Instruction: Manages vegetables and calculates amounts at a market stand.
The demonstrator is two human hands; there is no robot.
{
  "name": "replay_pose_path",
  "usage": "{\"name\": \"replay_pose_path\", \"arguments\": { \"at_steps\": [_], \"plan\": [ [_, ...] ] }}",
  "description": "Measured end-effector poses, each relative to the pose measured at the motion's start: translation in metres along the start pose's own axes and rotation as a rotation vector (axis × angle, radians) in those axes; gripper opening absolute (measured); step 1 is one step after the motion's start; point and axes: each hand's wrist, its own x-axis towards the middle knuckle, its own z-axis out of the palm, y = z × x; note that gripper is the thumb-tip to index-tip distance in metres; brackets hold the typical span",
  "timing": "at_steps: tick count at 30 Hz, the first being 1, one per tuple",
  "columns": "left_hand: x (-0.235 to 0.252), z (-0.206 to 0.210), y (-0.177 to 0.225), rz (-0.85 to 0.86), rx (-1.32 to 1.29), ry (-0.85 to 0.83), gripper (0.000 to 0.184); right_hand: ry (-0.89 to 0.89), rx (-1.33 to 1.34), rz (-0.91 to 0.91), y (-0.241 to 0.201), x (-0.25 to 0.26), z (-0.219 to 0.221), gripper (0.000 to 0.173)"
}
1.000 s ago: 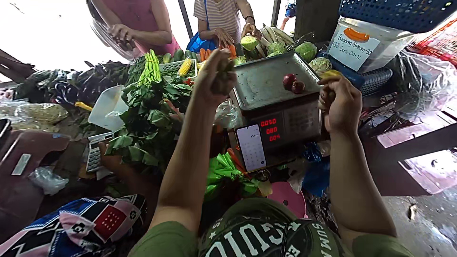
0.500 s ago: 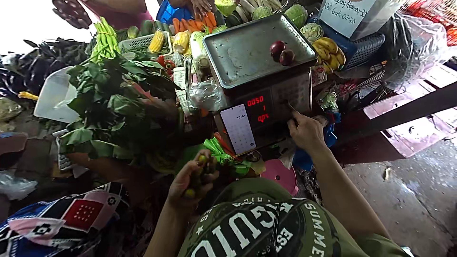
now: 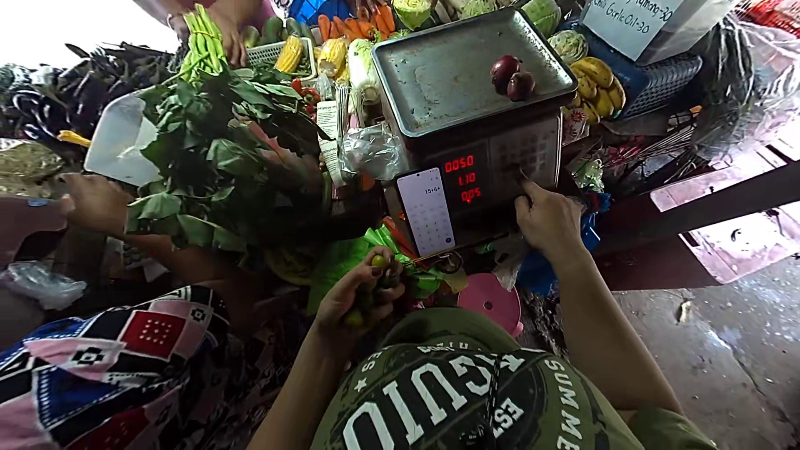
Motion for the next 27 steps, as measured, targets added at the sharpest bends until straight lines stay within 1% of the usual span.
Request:
{"name": "replay_pose_path", "arguments": {
  "at_steps": [2, 5, 6, 10, 12, 18, 23, 27],
  "plan": [
    [0.001, 0.0, -0.001, -0.002, -0.014, -0.005, 0.016, 0.02, -0.017, -0.017, -0.001, -0.002, 0.0, 0.048],
    [0.003, 0.0, -0.002, -0.012, -0.035, -0.013, 0.016, 0.198, 0.05, -0.176, 0.003, -0.013, 0.013, 0.048],
    [0.003, 0.0, -0.002, -0.012, -0.041, -0.014, 0.016, 0.225, 0.102, -0.231, 0.002, -0.019, 0.018, 0.046],
    [0.001, -0.001, -0.002, -0.012, -0.066, 0.001, 0.018, 0.219, 0.267, -0.436, -0.007, -0.048, 0.049, 0.036],
    [-0.001, -0.002, -0.003, -0.009, -0.09, 0.0, 0.018, 0.207, 0.304, -0.51, -0.01, -0.06, 0.065, 0.035],
    [-0.006, -0.004, -0.008, -0.012, -0.168, 0.021, 0.02, 0.211, 0.311, -0.595, -0.017, -0.068, 0.082, 0.034],
    [-0.007, -0.005, -0.009, -0.001, -0.151, -0.001, 0.021, 0.155, 0.277, -0.653, -0.025, -0.064, 0.086, 0.037],
    [-0.005, -0.004, -0.008, -0.001, -0.191, -0.014, 0.021, 0.141, 0.217, -0.637, -0.031, -0.063, 0.089, 0.042]
  ]
}}
